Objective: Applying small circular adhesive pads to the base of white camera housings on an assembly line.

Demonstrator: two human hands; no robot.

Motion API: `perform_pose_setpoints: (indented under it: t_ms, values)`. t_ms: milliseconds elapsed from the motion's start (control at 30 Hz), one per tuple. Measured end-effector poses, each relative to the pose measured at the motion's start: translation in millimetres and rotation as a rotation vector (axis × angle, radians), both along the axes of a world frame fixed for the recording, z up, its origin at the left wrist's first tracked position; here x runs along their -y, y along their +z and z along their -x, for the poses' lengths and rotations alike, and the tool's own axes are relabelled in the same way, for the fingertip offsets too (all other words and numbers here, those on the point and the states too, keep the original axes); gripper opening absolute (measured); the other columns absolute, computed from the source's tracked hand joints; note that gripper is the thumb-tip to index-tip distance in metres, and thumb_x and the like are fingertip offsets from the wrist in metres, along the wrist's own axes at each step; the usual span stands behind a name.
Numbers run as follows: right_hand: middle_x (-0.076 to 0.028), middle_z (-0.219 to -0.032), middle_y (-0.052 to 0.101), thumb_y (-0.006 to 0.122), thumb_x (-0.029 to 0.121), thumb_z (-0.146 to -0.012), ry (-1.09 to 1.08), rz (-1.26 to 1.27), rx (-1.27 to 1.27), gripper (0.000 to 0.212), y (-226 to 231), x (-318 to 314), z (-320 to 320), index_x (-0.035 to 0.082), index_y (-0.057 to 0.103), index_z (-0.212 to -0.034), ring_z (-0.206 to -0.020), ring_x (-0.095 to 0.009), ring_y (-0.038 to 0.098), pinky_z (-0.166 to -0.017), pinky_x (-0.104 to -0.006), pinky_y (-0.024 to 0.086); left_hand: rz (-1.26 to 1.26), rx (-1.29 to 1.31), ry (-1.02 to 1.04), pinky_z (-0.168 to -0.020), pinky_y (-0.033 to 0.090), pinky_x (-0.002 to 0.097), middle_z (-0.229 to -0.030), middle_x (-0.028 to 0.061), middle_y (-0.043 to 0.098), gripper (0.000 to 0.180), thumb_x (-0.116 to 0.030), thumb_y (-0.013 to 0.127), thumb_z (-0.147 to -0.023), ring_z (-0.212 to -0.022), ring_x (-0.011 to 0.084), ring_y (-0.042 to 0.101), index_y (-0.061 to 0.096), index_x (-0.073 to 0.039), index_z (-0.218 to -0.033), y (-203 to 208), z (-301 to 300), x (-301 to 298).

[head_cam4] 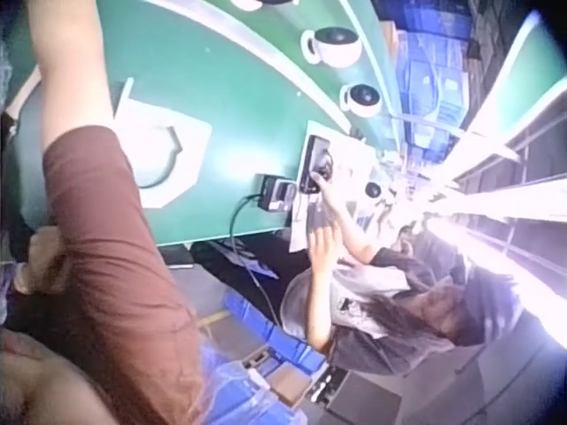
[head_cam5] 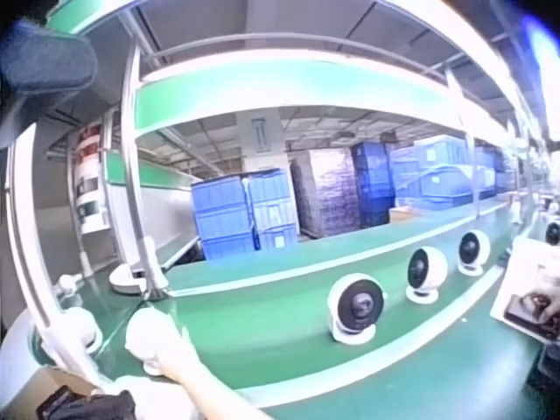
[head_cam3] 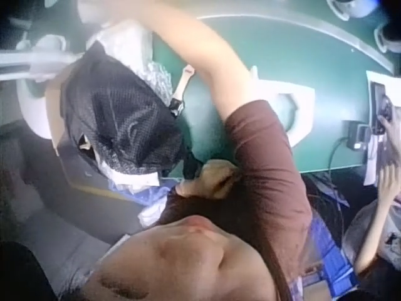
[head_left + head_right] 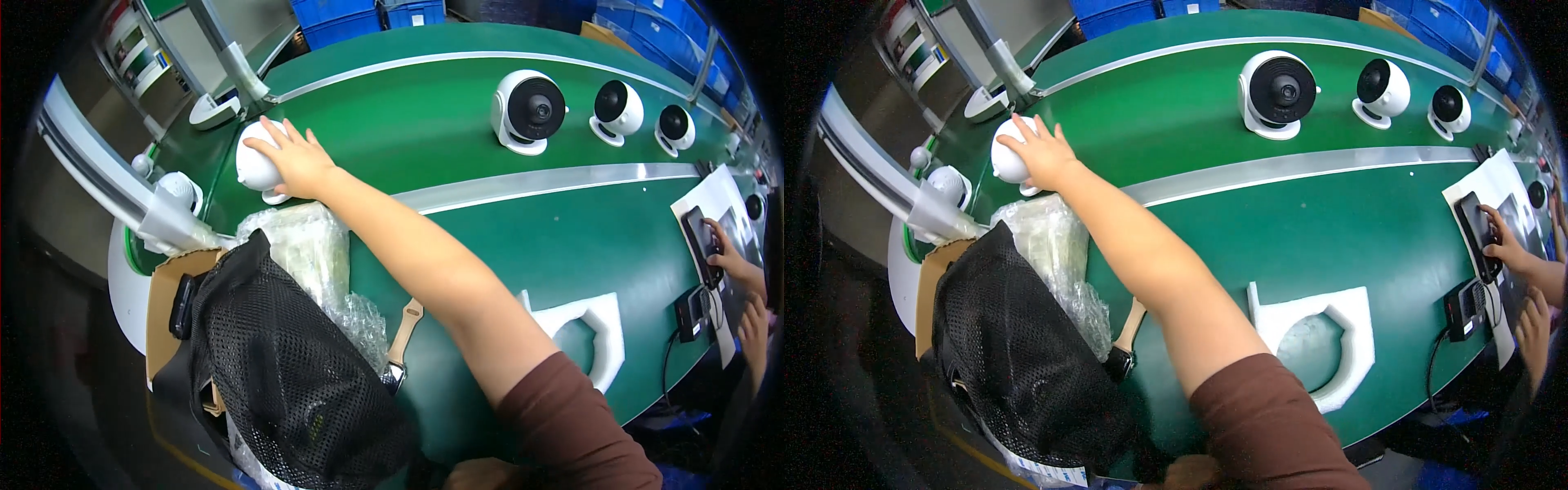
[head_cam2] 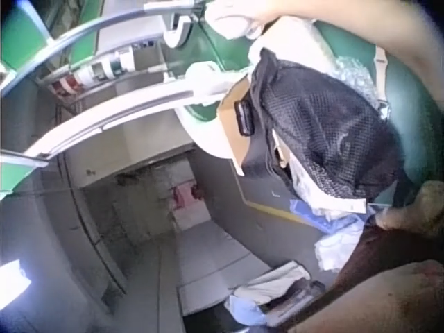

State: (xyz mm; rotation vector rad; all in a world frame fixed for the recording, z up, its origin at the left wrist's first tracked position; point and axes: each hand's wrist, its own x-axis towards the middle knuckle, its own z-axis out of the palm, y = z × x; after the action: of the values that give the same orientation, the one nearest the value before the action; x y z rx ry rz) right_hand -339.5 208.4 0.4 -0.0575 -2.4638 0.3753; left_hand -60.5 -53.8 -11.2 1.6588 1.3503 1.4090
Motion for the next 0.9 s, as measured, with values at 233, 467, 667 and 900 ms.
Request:
perform_pose_setpoints:
  t_ms: [233,467,667,900]
  values:
    - [-0.025,-0.130,0.034,0.079,0.029,-0.053,-0.139,0.451,-0.142,0.094,-2.1,-27.0,-31.1,0.014,0.029,-0.131,-0.111,-0.043,0.044,-0.095,-0.0431,0.038,-0.186,0.175,0.133,-0.051,0.046,0.0351,-0.066,0.0133,0.057,0.008,0.002,0.058,-0.072,-0.056,0.0302,0.057,0.055,0.000,-0.078,-29.4,-18.0,3.6]
    - [-0.020,-0.116,0.050,0.062,0.048,-0.070,0.093,1.183,0.150,0.064,76.3,-43.5,-183.4,0.007,0.051,-0.118,-0.085,-0.033,0.061,-0.056,-0.0352,0.056,0.018,-0.037,0.336,-0.053,0.049,0.0268,-0.069,0.0138,0.064,0.009,0.001,0.061,-0.070,-0.054,0.0184,0.062,0.060,0.000,-0.079,-24.5,-12.4,10.1]
    - [-0.016,-0.104,0.057,0.048,0.046,-0.080,-0.142,1.195,0.314,0.055,63.7,-21.0,-368.7,0.004,0.055,-0.114,-0.057,-0.017,0.061,-0.043,-0.0214,0.051,0.077,-0.009,0.333,-0.054,0.047,0.0283,-0.068,0.0138,0.062,0.009,0.003,0.064,-0.071,-0.059,0.0256,0.062,0.059,0.001,-0.079,-13.2,-11.2,0.3]
    - [-0.012,-0.085,0.063,0.047,0.048,-0.081,-0.223,1.092,0.531,0.054,44.8,5.1,-433.2,0.002,0.058,-0.108,-0.051,-0.017,0.061,-0.039,-0.0228,0.047,-0.033,-0.107,0.303,-0.053,0.046,0.0248,-0.065,0.0120,0.063,0.008,0.002,0.061,-0.074,-0.060,0.0200,0.065,0.058,0.002,-0.082,4.3,-36.1,-31.6]
